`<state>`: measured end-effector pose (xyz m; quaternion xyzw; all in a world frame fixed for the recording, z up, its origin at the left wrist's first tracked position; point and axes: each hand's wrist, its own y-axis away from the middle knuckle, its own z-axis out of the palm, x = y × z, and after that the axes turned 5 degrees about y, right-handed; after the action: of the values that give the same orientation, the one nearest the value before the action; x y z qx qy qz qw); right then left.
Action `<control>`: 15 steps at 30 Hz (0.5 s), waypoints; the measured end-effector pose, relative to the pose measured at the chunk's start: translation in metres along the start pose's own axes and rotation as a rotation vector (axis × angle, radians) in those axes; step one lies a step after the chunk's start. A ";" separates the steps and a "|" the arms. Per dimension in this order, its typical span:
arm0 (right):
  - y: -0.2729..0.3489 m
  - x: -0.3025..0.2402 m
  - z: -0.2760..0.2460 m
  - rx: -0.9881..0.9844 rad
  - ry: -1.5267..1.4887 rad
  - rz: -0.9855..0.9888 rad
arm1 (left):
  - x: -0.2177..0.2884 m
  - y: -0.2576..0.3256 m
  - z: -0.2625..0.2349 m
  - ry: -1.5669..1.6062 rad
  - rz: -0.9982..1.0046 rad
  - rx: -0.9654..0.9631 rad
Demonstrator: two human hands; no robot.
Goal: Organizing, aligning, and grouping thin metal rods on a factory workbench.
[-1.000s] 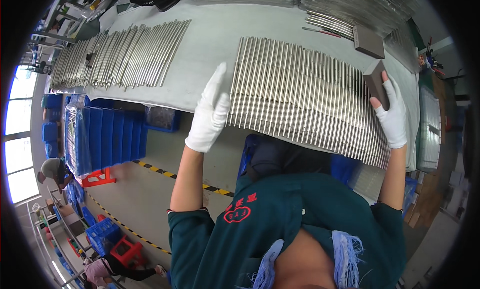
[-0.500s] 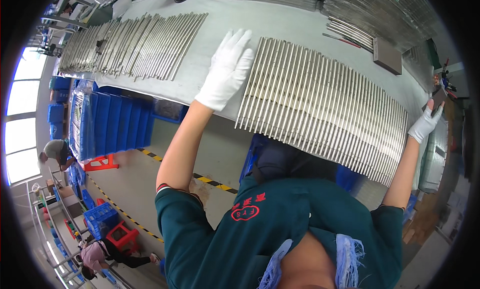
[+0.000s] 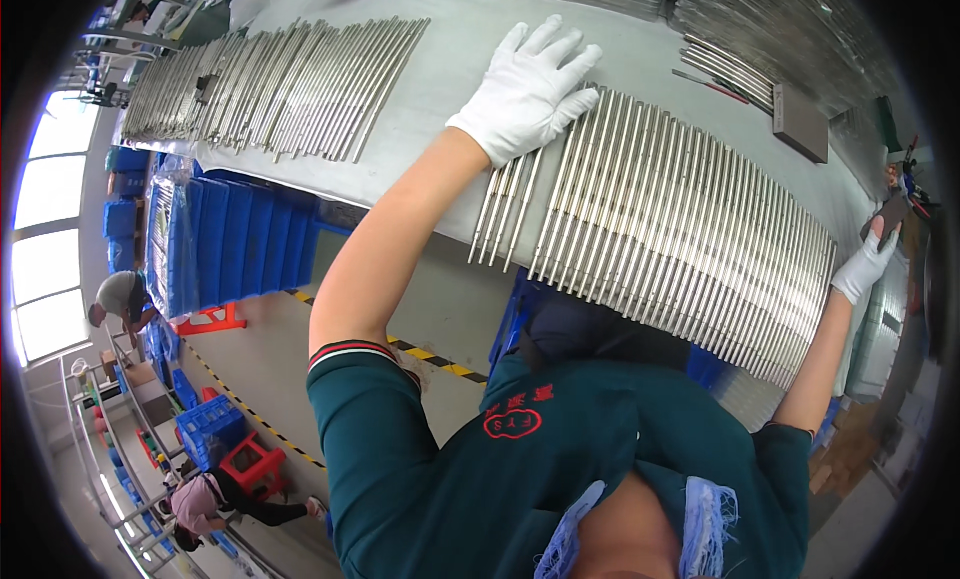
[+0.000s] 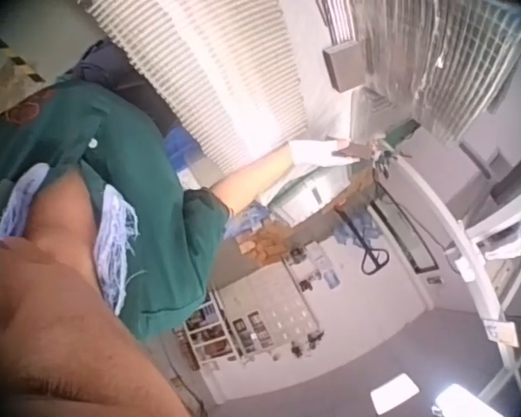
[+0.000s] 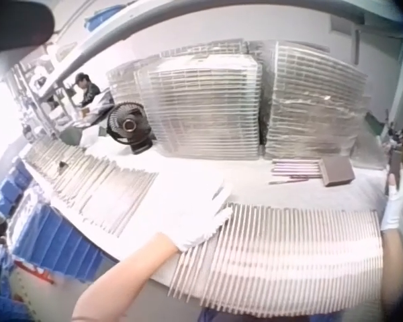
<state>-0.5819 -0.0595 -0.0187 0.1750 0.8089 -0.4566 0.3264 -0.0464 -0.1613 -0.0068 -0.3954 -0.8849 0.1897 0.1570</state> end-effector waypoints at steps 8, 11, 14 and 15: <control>-0.001 -0.002 0.000 -0.027 0.082 -0.033 | -0.015 0.009 -0.017 -0.117 0.038 -0.115; 0.001 -0.007 0.004 -0.029 0.098 -0.013 | -0.002 0.000 -0.007 -0.047 0.037 -0.055; 0.001 -0.004 0.004 -0.035 0.077 0.009 | 0.015 -0.012 0.004 0.022 0.049 0.005; 0.002 -0.005 0.004 -0.035 0.050 0.036 | 0.020 -0.015 0.007 0.045 0.055 0.004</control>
<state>-0.5759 -0.0618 -0.0174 0.1952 0.8214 -0.4319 0.3173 -0.0719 -0.1567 -0.0040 -0.4234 -0.8695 0.1869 0.1723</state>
